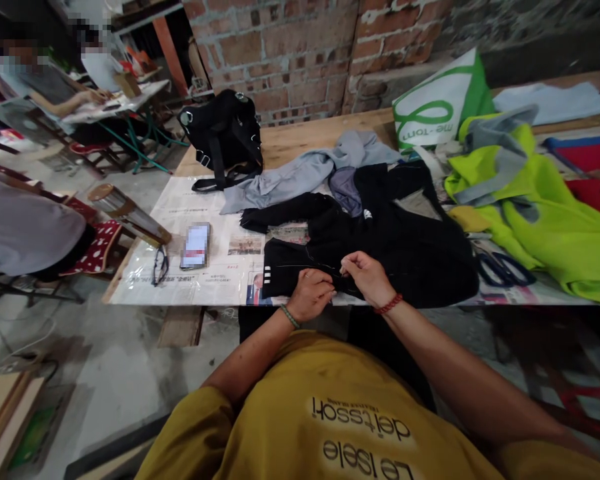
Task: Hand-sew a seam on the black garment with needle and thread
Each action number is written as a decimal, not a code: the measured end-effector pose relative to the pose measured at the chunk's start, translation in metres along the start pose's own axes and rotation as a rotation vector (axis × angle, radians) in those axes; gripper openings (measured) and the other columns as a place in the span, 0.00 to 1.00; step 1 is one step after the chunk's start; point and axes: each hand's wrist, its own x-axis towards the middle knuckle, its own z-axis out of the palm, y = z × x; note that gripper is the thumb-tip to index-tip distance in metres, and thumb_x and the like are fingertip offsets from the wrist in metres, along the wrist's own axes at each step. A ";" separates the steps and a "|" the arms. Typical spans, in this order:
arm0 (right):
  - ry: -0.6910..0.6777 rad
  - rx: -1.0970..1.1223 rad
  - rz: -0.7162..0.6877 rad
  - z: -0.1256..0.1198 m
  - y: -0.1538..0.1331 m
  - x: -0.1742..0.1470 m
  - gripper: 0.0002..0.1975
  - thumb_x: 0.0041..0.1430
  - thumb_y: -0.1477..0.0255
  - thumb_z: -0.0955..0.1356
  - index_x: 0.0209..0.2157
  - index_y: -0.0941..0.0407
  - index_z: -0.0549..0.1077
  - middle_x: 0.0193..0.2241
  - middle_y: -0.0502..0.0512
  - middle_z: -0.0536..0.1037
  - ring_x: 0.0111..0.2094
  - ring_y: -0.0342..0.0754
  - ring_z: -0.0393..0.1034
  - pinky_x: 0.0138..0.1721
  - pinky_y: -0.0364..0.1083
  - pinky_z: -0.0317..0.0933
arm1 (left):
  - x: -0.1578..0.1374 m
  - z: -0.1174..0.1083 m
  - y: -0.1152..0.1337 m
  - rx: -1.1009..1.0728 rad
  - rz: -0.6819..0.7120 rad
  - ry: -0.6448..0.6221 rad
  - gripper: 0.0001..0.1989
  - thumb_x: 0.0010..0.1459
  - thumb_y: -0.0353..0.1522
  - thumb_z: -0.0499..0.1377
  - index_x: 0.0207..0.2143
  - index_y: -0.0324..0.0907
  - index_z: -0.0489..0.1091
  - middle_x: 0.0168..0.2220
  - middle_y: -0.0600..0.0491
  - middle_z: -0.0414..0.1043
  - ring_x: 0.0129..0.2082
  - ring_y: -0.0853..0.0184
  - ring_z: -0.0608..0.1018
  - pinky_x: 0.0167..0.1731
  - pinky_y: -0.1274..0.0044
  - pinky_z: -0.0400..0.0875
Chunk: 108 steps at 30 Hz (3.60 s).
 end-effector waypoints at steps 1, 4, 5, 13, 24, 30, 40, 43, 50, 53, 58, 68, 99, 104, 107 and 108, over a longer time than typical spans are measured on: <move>-0.011 0.005 0.000 -0.001 -0.001 -0.001 0.06 0.47 0.68 0.66 0.24 0.56 0.67 0.19 0.48 0.71 0.22 0.40 0.64 0.27 0.41 0.60 | 0.000 0.000 0.000 -0.001 -0.019 0.003 0.09 0.58 0.34 0.54 0.29 0.41 0.73 0.36 0.50 0.72 0.40 0.67 0.71 0.46 0.70 0.59; -0.068 0.026 0.014 -0.004 -0.004 -0.007 0.07 0.49 0.67 0.66 0.26 0.57 0.68 0.23 0.50 0.74 0.21 0.38 0.63 0.25 0.40 0.58 | 0.002 0.000 0.002 -0.005 -0.044 0.001 0.09 0.57 0.34 0.55 0.30 0.42 0.73 0.40 0.49 0.72 0.42 0.66 0.71 0.45 0.70 0.60; -0.094 0.046 0.029 -0.005 -0.005 -0.008 0.08 0.49 0.66 0.66 0.26 0.57 0.68 0.24 0.50 0.75 0.20 0.37 0.62 0.24 0.40 0.57 | 0.002 0.000 0.002 -0.008 -0.044 0.002 0.08 0.57 0.34 0.55 0.31 0.42 0.73 0.41 0.49 0.72 0.42 0.66 0.71 0.45 0.70 0.60; -0.358 0.367 0.271 -0.013 -0.006 -0.006 0.15 0.38 0.70 0.74 0.31 0.58 0.72 0.26 0.51 0.76 0.23 0.39 0.68 0.25 0.39 0.59 | 0.003 0.002 -0.002 -0.108 -0.131 0.079 0.08 0.57 0.33 0.56 0.30 0.42 0.74 0.36 0.51 0.76 0.37 0.68 0.74 0.42 0.71 0.63; -0.374 0.206 0.279 -0.010 -0.014 -0.010 0.14 0.42 0.64 0.72 0.26 0.58 0.68 0.20 0.48 0.73 0.16 0.38 0.66 0.14 0.36 0.47 | 0.004 0.001 -0.002 -0.117 -0.074 0.027 0.09 0.58 0.33 0.55 0.31 0.42 0.75 0.36 0.52 0.77 0.37 0.68 0.75 0.42 0.71 0.62; -0.178 0.269 0.178 0.003 -0.006 -0.011 0.13 0.43 0.64 0.69 0.26 0.57 0.65 0.18 0.45 0.71 0.14 0.36 0.60 0.14 0.36 0.47 | 0.003 0.005 -0.006 -0.079 -0.089 0.048 0.10 0.58 0.36 0.55 0.32 0.43 0.75 0.35 0.50 0.76 0.36 0.67 0.74 0.41 0.70 0.63; -0.007 0.338 0.115 -0.006 -0.015 0.013 0.14 0.43 0.64 0.70 0.25 0.56 0.63 0.16 0.43 0.68 0.12 0.34 0.55 0.14 0.37 0.48 | 0.001 0.005 -0.009 -0.082 -0.009 0.073 0.12 0.58 0.36 0.55 0.29 0.41 0.75 0.32 0.50 0.76 0.34 0.68 0.75 0.40 0.71 0.64; -0.072 0.329 0.166 -0.007 -0.022 0.013 0.16 0.44 0.61 0.71 0.28 0.55 0.63 0.17 0.44 0.70 0.13 0.36 0.60 0.13 0.36 0.47 | 0.002 0.005 -0.007 -0.083 -0.057 0.074 0.11 0.58 0.35 0.55 0.29 0.41 0.74 0.33 0.50 0.76 0.35 0.68 0.75 0.40 0.71 0.64; -0.481 0.618 0.457 0.000 -0.032 -0.010 0.11 0.49 0.74 0.69 0.37 0.55 0.68 0.22 0.44 0.73 0.19 0.36 0.67 0.21 0.37 0.62 | 0.003 0.001 -0.006 -0.074 -0.070 0.028 0.09 0.57 0.34 0.55 0.29 0.41 0.73 0.32 0.51 0.74 0.35 0.69 0.74 0.41 0.72 0.63; -0.547 0.652 0.522 0.003 -0.039 -0.016 0.11 0.50 0.77 0.67 0.38 0.56 0.70 0.25 0.47 0.75 0.23 0.38 0.71 0.27 0.38 0.67 | 0.002 0.004 -0.011 -0.051 -0.059 0.020 0.12 0.58 0.36 0.53 0.27 0.41 0.72 0.29 0.51 0.72 0.34 0.68 0.73 0.39 0.73 0.64; -0.566 0.529 0.414 0.007 -0.045 -0.022 0.16 0.48 0.75 0.69 0.41 0.56 0.70 0.26 0.50 0.77 0.29 0.43 0.74 0.33 0.44 0.70 | -0.001 0.009 -0.016 -0.027 -0.054 0.027 0.13 0.58 0.37 0.52 0.28 0.41 0.72 0.30 0.50 0.72 0.35 0.66 0.73 0.39 0.72 0.65; -0.316 -0.520 -0.794 -0.038 -0.052 0.020 0.09 0.54 0.76 0.64 0.32 0.51 0.75 0.36 0.51 0.77 0.49 0.49 0.67 0.59 0.57 0.50 | 0.003 0.004 -0.007 -0.064 -0.090 0.046 0.08 0.56 0.34 0.57 0.29 0.42 0.74 0.33 0.50 0.76 0.36 0.67 0.75 0.41 0.71 0.64; 0.185 -1.071 -0.764 -0.107 0.057 0.011 0.12 0.60 0.72 0.57 0.38 0.59 0.69 0.32 0.59 0.76 0.31 0.48 0.72 0.32 0.45 0.64 | 0.006 0.004 -0.007 -0.059 -0.051 0.039 0.08 0.55 0.34 0.58 0.30 0.40 0.74 0.31 0.50 0.76 0.34 0.69 0.76 0.39 0.75 0.66; 0.249 -1.015 -0.735 -0.109 0.059 0.021 0.12 0.61 0.71 0.57 0.39 0.58 0.69 0.34 0.59 0.77 0.34 0.49 0.72 0.36 0.45 0.65 | 0.008 -0.008 -0.015 0.076 0.035 -0.074 0.07 0.55 0.34 0.59 0.29 0.40 0.73 0.31 0.51 0.75 0.34 0.68 0.76 0.38 0.74 0.67; 0.265 -0.980 -0.725 -0.107 0.060 0.019 0.11 0.61 0.71 0.58 0.39 0.58 0.69 0.34 0.59 0.77 0.36 0.49 0.73 0.37 0.46 0.65 | 0.006 -0.014 -0.017 0.132 0.072 -0.044 0.06 0.56 0.32 0.57 0.30 0.39 0.72 0.32 0.50 0.75 0.35 0.67 0.75 0.38 0.73 0.68; 0.271 -0.970 -0.718 -0.107 0.059 0.018 0.11 0.61 0.71 0.58 0.39 0.58 0.69 0.34 0.59 0.77 0.36 0.49 0.72 0.37 0.46 0.65 | 0.005 -0.014 -0.016 0.132 0.075 -0.013 0.07 0.57 0.32 0.56 0.31 0.39 0.72 0.33 0.49 0.74 0.36 0.67 0.75 0.38 0.73 0.68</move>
